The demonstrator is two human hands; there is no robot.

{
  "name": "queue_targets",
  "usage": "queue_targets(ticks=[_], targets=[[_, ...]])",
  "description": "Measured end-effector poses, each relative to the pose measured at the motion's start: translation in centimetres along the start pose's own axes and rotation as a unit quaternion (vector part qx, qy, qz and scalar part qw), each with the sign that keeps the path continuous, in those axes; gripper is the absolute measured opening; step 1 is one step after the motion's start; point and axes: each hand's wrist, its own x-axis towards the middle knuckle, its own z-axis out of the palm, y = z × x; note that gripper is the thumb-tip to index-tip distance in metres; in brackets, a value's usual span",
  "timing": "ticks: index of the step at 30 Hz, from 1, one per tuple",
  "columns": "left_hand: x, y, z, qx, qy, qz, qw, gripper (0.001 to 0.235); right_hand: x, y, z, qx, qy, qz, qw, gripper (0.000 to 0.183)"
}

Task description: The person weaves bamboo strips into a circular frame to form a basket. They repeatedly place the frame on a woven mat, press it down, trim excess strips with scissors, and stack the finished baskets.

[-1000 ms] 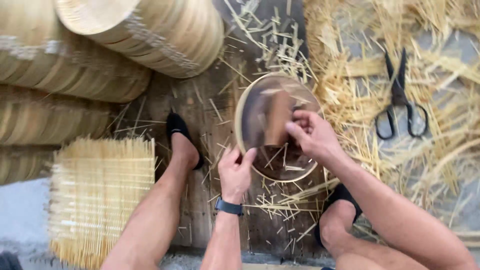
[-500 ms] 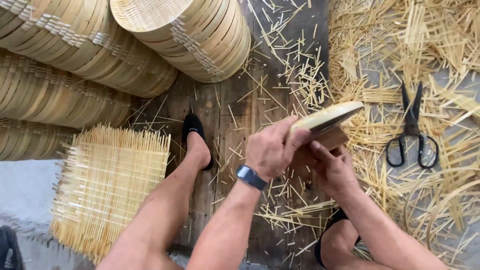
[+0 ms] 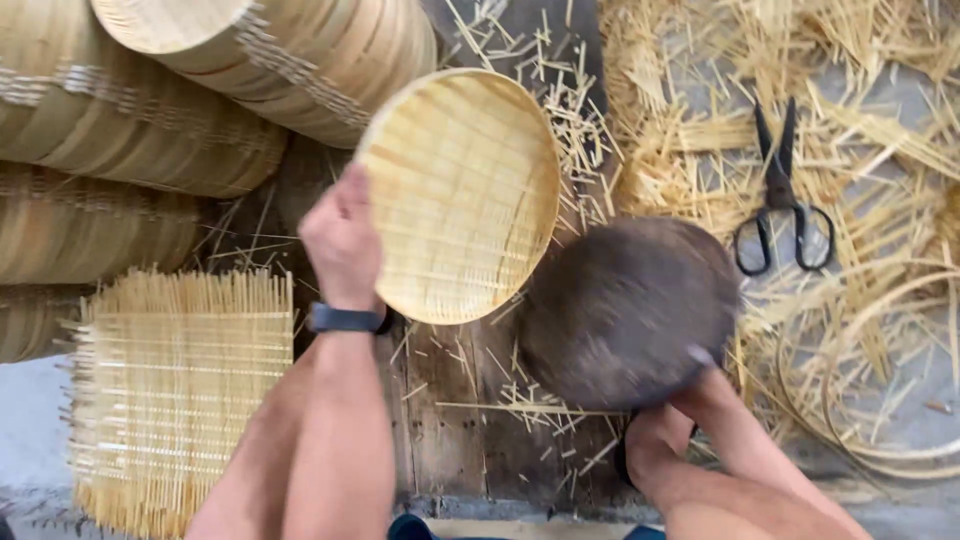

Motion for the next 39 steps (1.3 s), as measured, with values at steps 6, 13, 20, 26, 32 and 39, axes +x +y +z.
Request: queue_targets(ticks=[6,13,20,26,32,39], targets=[[1.0,-3.0,2.5,-0.091,-0.053,-0.151,0.983,0.059,-0.9,-1.6,9.4,-0.032,-0.103,-0.04,0.993,0.039],[-1.4,-6.2,10.8,-0.198,-0.171,-0.297,0.918,0.056,-4.9,-2.8,8.8,-0.3,-0.024,-0.007,0.954,0.046],[-14.8,1.3,16.8,0.083,-0.146,0.374,0.912,0.058,-5.4,-1.3,9.0,-0.611,0.101,-0.348,0.704,0.02],[-20.5,-0.2,17.2,0.133,-0.243,0.383,0.881,0.059,-5.3,-1.5,9.5,-0.623,0.123,-0.382,0.672,0.017],[-7.4,-1.5,10.1,0.281,-0.175,0.588,0.738,0.037,-5.3,-1.0,9.1,-0.612,0.123,-0.391,0.676,0.018],[10.9,7.5,-3.9,0.311,0.038,0.516,0.797,0.041,-5.1,-0.4,9.0,-0.613,0.156,-0.318,0.706,0.018]])
